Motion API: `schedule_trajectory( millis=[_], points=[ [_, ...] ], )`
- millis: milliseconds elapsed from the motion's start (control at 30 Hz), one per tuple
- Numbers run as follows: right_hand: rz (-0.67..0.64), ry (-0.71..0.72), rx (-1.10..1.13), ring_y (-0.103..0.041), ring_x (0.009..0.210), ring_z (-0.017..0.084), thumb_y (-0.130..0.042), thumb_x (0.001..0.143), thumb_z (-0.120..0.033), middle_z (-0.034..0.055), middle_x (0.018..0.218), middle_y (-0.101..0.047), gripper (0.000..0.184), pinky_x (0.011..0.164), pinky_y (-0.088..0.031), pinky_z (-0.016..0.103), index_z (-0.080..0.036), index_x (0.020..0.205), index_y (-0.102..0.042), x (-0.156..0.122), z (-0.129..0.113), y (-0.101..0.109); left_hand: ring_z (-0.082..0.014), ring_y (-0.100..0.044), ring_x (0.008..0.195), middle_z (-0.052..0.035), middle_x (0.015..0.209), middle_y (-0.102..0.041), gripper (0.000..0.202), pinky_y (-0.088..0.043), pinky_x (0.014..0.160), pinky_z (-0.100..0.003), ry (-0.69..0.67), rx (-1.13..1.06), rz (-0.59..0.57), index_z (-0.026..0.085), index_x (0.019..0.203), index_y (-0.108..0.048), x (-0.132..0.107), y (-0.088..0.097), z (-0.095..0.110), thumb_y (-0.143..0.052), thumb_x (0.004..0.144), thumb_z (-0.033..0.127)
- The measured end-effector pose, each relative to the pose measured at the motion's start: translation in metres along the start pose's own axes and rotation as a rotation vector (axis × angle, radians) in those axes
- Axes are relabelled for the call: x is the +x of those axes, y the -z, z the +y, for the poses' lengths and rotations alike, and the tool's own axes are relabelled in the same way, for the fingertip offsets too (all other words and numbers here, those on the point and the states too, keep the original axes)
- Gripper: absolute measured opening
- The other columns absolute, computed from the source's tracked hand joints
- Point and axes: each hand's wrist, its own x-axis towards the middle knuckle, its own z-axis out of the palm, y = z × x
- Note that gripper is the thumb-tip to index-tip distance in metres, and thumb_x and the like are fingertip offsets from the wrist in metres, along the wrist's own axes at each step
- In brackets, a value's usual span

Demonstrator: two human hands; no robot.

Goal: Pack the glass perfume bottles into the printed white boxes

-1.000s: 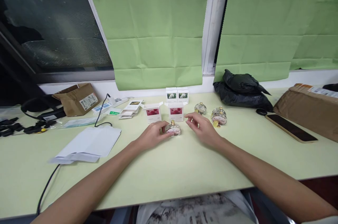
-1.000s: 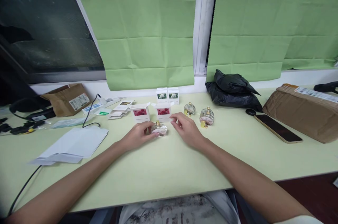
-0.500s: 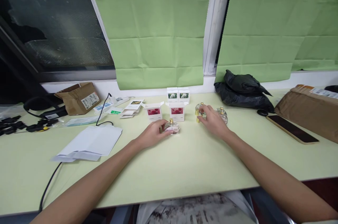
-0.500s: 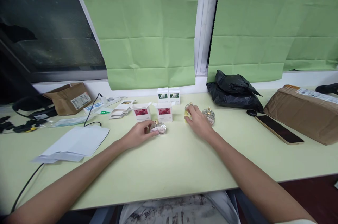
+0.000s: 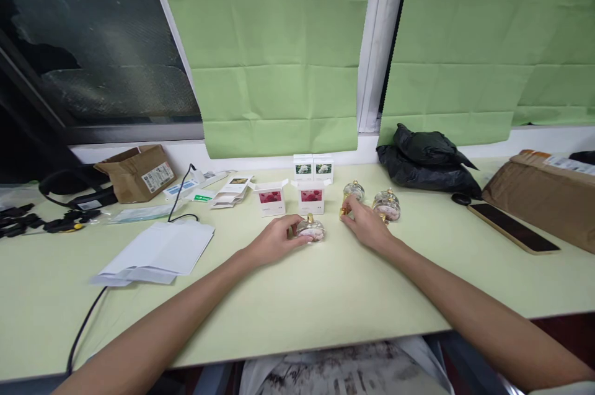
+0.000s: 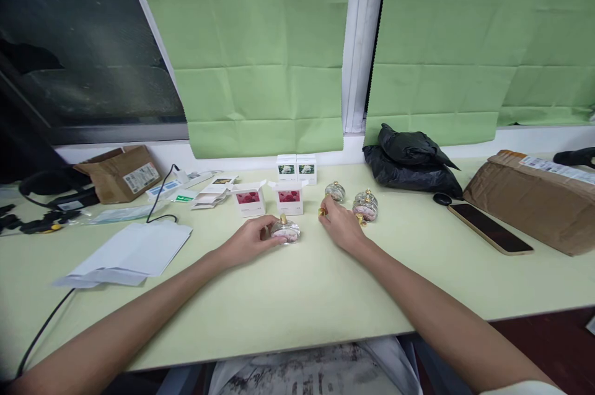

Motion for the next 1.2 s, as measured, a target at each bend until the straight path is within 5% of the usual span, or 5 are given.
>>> schedule_trajectory(
  millis=[267, 567, 833, 1200],
  points=[
    [0.059, 0.117, 0.253, -0.062, 0.072, 0.018, -0.057, 0.102, -0.031, 0.0026, 0.113, -0.073, 0.014, 0.072, -0.048, 0.035, -0.027, 0.116, -0.056, -0.009, -0.027, 0.000, -0.0192, -0.058, 0.079, -0.0014, 0.089, -0.066, 0.033, -0.043, 0.068, -0.029, -0.039, 0.055, -0.033, 0.022, 0.104, -0.069, -0.001, 0.006, -0.005, -0.072, 0.092, 0.052],
    [0.179, 0.218, 0.535, -0.071, 0.097, 0.022, -0.057, 0.106, -0.037, 0.0063, 0.117, -0.070, 0.022, 0.071, -0.058, 0.033, -0.028, 0.127, -0.059, -0.019, -0.047, 0.003, -0.0171, -0.052, 0.073, 0.0007, 0.080, -0.059, 0.030, -0.037, 0.065, -0.028, -0.056, 0.081, -0.035, 0.020, 0.087, -0.061, -0.001, 0.006, -0.003, -0.070, 0.093, 0.048],
    [0.240, 0.343, 0.588, -0.073, 0.103, 0.021, -0.059, 0.108, -0.034, 0.0056, 0.117, -0.072, 0.021, 0.092, -0.061, 0.039, -0.028, 0.128, -0.064, -0.017, -0.050, -0.006, -0.0168, -0.052, 0.073, 0.0007, 0.083, -0.059, 0.031, -0.037, 0.066, -0.029, -0.063, 0.071, -0.031, 0.020, 0.091, -0.062, 0.000, 0.002, 0.000, -0.070, 0.094, 0.051],
    [0.177, 0.448, 0.584, -0.071, 0.109, 0.024, -0.058, 0.109, -0.033, 0.0079, 0.119, -0.071, 0.024, 0.096, -0.062, 0.043, -0.028, 0.130, -0.066, -0.016, -0.053, -0.011, -0.0172, -0.052, 0.075, 0.0004, 0.084, -0.058, 0.029, -0.038, 0.067, -0.029, -0.106, 0.025, -0.047, 0.021, 0.099, -0.066, 0.000, -0.007, 0.004, -0.071, 0.095, 0.049]
  ],
)
